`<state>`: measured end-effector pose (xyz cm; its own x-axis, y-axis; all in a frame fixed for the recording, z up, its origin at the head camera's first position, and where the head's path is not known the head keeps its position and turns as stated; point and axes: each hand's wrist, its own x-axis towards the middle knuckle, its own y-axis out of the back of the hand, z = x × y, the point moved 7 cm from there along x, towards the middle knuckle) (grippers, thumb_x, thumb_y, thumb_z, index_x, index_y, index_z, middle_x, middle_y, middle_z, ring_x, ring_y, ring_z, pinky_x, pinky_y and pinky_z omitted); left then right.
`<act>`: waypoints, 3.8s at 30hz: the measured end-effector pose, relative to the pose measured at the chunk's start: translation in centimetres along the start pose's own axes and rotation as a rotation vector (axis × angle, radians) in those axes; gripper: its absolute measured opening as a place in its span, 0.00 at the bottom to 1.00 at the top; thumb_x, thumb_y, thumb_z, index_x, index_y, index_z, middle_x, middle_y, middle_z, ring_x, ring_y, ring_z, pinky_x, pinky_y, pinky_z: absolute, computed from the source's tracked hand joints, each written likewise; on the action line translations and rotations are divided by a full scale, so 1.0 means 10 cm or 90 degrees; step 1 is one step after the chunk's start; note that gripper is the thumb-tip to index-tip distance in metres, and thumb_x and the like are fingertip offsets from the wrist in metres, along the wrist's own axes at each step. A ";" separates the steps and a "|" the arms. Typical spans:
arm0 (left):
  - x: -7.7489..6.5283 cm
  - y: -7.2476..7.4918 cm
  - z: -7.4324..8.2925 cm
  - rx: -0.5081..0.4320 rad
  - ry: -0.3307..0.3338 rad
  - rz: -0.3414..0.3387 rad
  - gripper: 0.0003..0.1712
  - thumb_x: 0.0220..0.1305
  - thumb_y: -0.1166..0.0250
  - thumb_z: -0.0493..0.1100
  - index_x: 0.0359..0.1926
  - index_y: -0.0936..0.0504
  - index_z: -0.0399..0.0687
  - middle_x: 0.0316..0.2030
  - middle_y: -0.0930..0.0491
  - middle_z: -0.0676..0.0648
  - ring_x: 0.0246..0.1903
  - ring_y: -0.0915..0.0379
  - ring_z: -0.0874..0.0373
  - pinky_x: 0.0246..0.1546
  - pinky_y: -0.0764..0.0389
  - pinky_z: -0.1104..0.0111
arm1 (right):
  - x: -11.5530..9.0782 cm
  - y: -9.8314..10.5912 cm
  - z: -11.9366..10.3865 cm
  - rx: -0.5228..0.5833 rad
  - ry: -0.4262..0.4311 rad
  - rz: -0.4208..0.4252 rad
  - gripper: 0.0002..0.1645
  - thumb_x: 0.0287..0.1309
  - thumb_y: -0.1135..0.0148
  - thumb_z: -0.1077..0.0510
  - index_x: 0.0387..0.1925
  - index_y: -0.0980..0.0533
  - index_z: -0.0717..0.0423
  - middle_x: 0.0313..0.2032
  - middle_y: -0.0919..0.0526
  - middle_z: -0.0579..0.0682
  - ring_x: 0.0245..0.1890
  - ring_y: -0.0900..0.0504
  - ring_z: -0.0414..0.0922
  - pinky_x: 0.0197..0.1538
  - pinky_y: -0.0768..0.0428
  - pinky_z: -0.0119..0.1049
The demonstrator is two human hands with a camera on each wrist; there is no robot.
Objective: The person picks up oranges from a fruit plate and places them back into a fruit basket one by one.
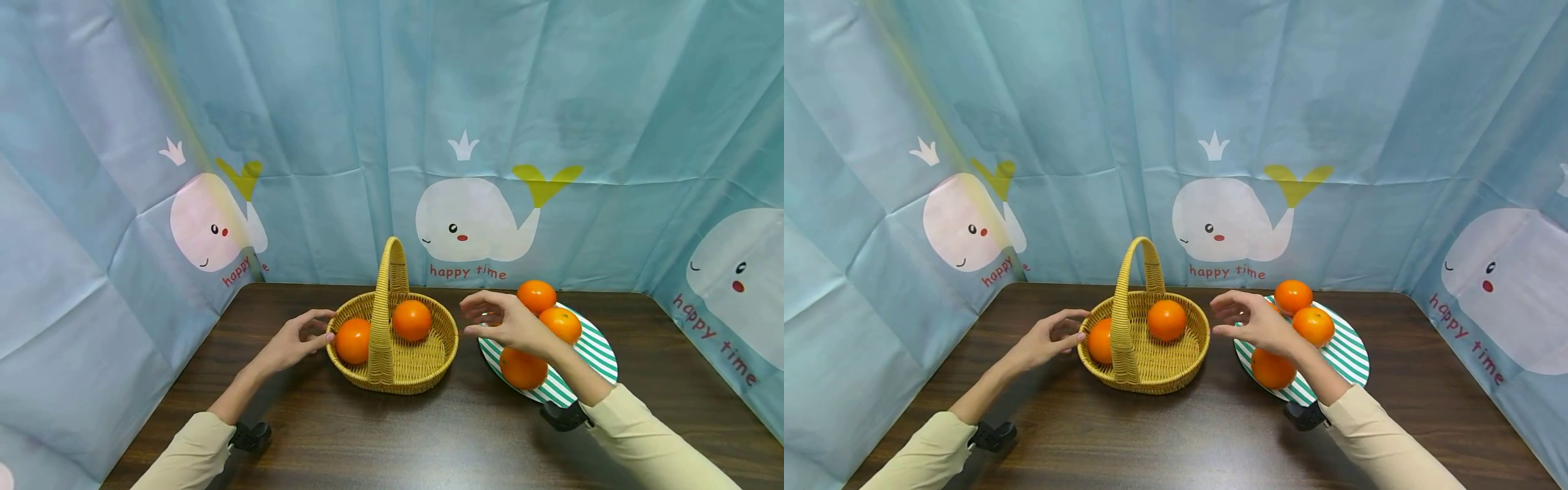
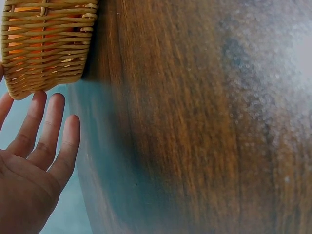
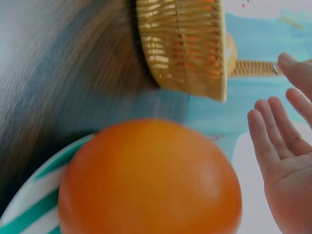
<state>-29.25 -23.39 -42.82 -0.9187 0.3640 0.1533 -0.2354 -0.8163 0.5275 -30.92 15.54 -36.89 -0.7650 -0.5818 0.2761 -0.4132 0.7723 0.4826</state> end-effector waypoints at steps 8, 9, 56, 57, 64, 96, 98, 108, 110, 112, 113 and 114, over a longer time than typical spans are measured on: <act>0.00 0.00 0.01 0.003 -0.002 0.001 0.26 0.73 0.34 0.41 0.68 0.27 0.40 0.54 0.23 0.33 0.46 0.19 0.40 0.39 0.16 0.50 | -0.17 0.21 0.06 -0.001 0.013 0.021 0.19 0.60 0.27 0.66 0.53 0.20 0.58 0.48 0.17 0.55 0.47 0.16 0.55 0.43 0.15 0.44; 0.00 0.00 0.01 0.004 -0.001 0.001 0.26 0.73 0.34 0.41 0.68 0.27 0.41 0.54 0.23 0.33 0.46 0.19 0.41 0.39 0.16 0.50 | -0.19 0.23 0.06 0.002 0.015 0.023 0.19 0.60 0.28 0.66 0.53 0.21 0.60 0.48 0.17 0.56 0.47 0.16 0.57 0.42 0.15 0.44; 0.00 -0.01 -0.02 0.010 -0.001 -0.002 0.26 0.73 0.35 0.42 0.68 0.28 0.42 0.58 0.26 0.31 0.50 0.22 0.38 0.40 0.16 0.53 | -1.04 0.49 0.33 -0.148 -0.007 0.012 0.40 0.56 0.23 0.62 0.66 0.32 0.64 0.63 0.29 0.63 0.61 0.24 0.47 0.54 0.20 0.45; 0.00 -0.01 -0.01 0.010 -0.002 -0.002 0.26 0.73 0.35 0.42 0.68 0.28 0.42 0.58 0.26 0.31 0.50 0.22 0.38 0.40 0.16 0.53 | -1.05 0.47 0.33 -0.149 -0.005 0.011 0.40 0.55 0.22 0.62 0.66 0.31 0.64 0.62 0.28 0.63 0.61 0.24 0.48 0.54 0.19 0.45; 0.00 -0.01 -0.02 0.016 0.004 -0.003 0.27 0.73 0.35 0.43 0.69 0.28 0.43 0.59 0.26 0.32 0.51 0.22 0.38 0.40 0.16 0.50 | -1.03 0.38 0.36 -0.142 0.017 -0.008 0.37 0.54 0.21 0.61 0.63 0.27 0.61 0.58 0.23 0.55 0.51 0.19 0.48 0.50 0.18 0.39; 0.01 -0.01 -0.02 0.016 0.001 -0.001 0.26 0.73 0.35 0.44 0.68 0.27 0.43 0.59 0.26 0.32 0.51 0.22 0.37 0.39 0.16 0.55 | -0.95 0.47 0.29 -0.093 0.015 -0.006 0.36 0.56 0.24 0.65 0.65 0.28 0.59 0.59 0.25 0.57 0.54 0.20 0.47 0.54 0.21 0.34; 0.01 -0.01 -0.02 0.016 0.003 -0.001 0.26 0.73 0.35 0.44 0.68 0.28 0.43 0.59 0.26 0.32 0.51 0.22 0.37 0.39 0.16 0.54 | -0.93 0.48 0.28 -0.088 0.019 -0.007 0.36 0.56 0.24 0.66 0.65 0.28 0.60 0.60 0.27 0.58 0.54 0.20 0.49 0.54 0.21 0.34; 0.00 -0.01 -0.03 0.018 0.010 0.001 0.27 0.73 0.35 0.44 0.68 0.28 0.43 0.58 0.26 0.32 0.49 0.21 0.37 0.39 0.16 0.51 | -0.76 0.49 0.25 -0.061 0.006 0.001 0.36 0.55 0.24 0.66 0.64 0.28 0.57 0.61 0.29 0.56 0.53 0.20 0.53 0.53 0.19 0.39; 0.00 -0.01 -0.03 0.018 0.011 0.000 0.27 0.73 0.35 0.44 0.68 0.28 0.44 0.58 0.25 0.32 0.49 0.21 0.38 0.39 0.16 0.51 | -0.72 0.48 0.23 -0.059 0.007 0.002 0.36 0.55 0.23 0.65 0.64 0.28 0.57 0.61 0.27 0.55 0.53 0.20 0.52 0.53 0.19 0.40; 0.00 -0.01 -0.03 0.020 0.012 0.000 0.27 0.73 0.35 0.44 0.68 0.28 0.44 0.58 0.25 0.32 0.49 0.21 0.38 0.39 0.16 0.51 | -0.69 0.47 0.20 -0.057 0.008 0.003 0.36 0.55 0.23 0.65 0.64 0.27 0.57 0.60 0.25 0.55 0.53 0.20 0.52 0.53 0.19 0.39; 0.00 -0.01 -0.03 0.022 0.011 0.000 0.27 0.73 0.35 0.44 0.68 0.28 0.44 0.58 0.25 0.32 0.49 0.21 0.39 0.39 0.16 0.51 | -0.67 0.47 0.18 -0.054 0.008 0.003 0.35 0.55 0.23 0.65 0.64 0.27 0.57 0.60 0.25 0.56 0.54 0.20 0.53 0.53 0.19 0.40; 0.00 -0.01 -0.03 0.022 0.011 0.000 0.27 0.73 0.35 0.44 0.68 0.28 0.44 0.58 0.25 0.32 0.49 0.21 0.39 0.39 0.16 0.51 | -0.66 0.47 0.17 -0.053 0.010 0.005 0.35 0.55 0.23 0.65 0.64 0.27 0.57 0.60 0.24 0.56 0.54 0.20 0.53 0.53 0.19 0.40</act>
<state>-29.34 -23.41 -43.09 -0.9240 0.3564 0.1386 -0.2249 -0.7996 0.5568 -28.65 23.37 -37.83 -0.7601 -0.5804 0.2923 -0.3645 0.7532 0.5476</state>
